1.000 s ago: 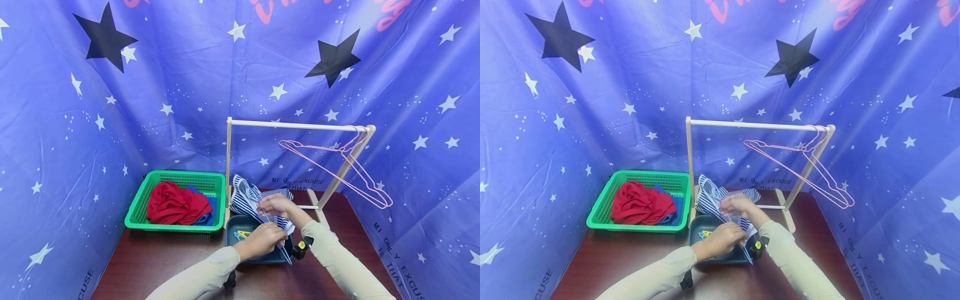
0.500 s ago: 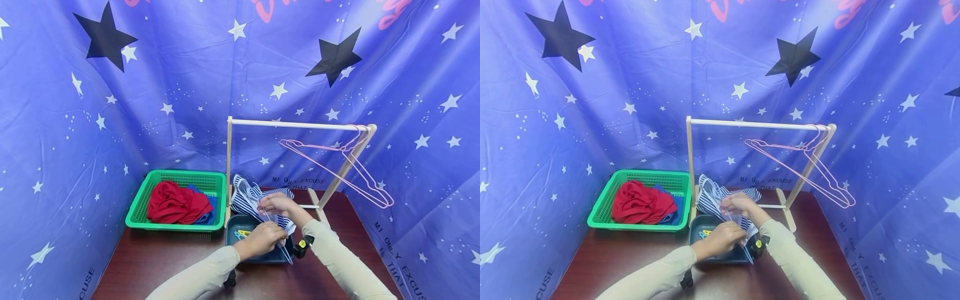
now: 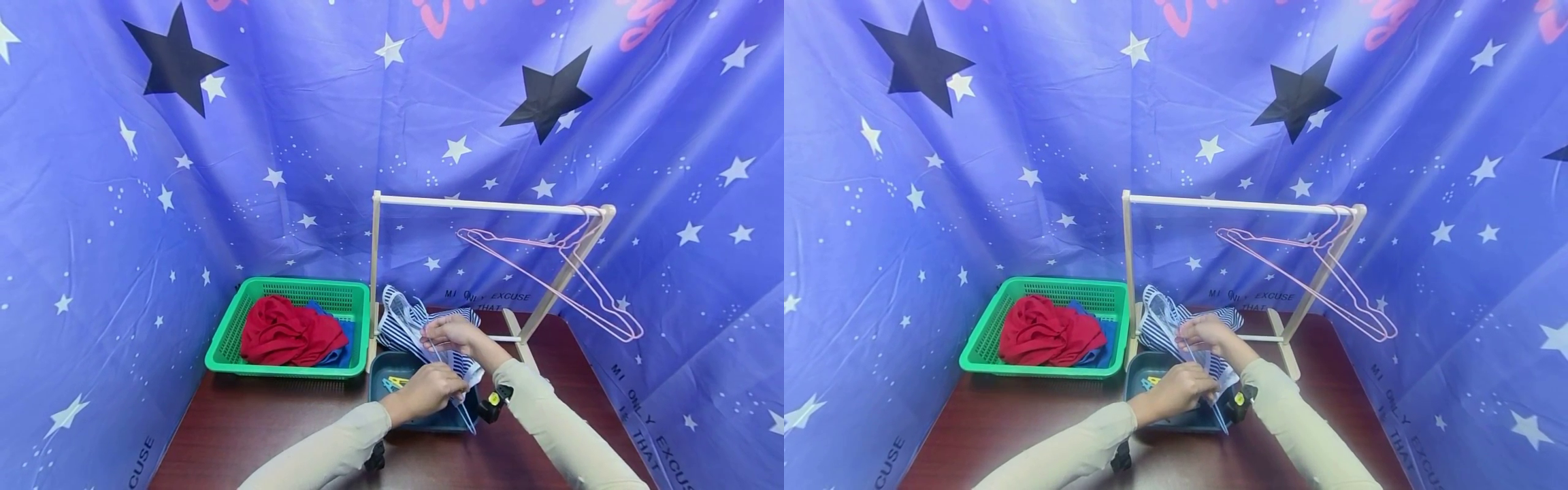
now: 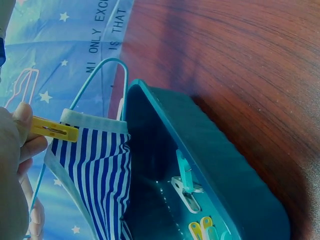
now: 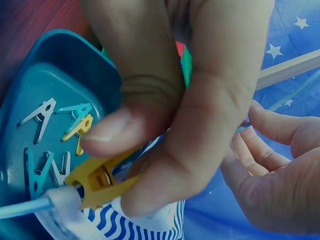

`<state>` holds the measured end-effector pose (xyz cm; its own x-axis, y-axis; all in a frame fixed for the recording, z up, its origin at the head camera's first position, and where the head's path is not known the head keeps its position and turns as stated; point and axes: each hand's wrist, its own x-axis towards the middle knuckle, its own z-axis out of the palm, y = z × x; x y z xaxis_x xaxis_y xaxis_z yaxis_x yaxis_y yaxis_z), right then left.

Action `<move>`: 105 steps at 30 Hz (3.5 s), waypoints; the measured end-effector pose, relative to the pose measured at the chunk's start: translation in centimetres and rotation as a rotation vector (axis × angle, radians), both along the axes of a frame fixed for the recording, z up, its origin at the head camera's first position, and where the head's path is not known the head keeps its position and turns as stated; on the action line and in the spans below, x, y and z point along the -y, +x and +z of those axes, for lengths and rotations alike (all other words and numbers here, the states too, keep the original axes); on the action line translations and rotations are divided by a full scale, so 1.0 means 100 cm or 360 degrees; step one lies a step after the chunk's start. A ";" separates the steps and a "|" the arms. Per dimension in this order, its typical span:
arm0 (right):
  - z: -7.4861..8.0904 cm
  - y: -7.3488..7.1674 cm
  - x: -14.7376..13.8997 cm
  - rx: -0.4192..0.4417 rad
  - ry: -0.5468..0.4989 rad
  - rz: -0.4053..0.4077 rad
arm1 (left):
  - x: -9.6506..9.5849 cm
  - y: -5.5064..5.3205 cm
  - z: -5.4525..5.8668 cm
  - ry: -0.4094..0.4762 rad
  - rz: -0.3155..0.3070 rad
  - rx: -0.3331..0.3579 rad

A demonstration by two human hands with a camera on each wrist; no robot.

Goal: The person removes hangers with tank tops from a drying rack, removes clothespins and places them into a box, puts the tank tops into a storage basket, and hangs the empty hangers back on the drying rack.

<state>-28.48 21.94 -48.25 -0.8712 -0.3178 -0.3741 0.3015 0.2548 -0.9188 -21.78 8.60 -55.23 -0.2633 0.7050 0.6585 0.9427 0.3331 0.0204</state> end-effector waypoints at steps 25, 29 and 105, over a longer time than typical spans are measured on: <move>-0.001 -0.008 -0.001 -0.0083 -0.0041 -0.0130 | -0.003 0.007 0.004 -0.0008 -0.0026 -0.0071; -0.004 -0.009 -0.002 -0.0116 -0.0060 -0.0140 | -0.003 0.007 0.002 0.0016 -0.0035 -0.0149; 0.016 0.011 -0.010 -0.1249 0.1291 -0.0294 | 0.061 -0.030 -0.001 0.0524 0.0331 -0.0004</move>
<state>-27.41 22.94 -46.63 -0.9634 -0.0742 0.2575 -0.1887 0.8702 -0.4552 -24.81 2.53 -55.30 -0.3762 0.3878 0.8415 0.8560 0.4931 0.1555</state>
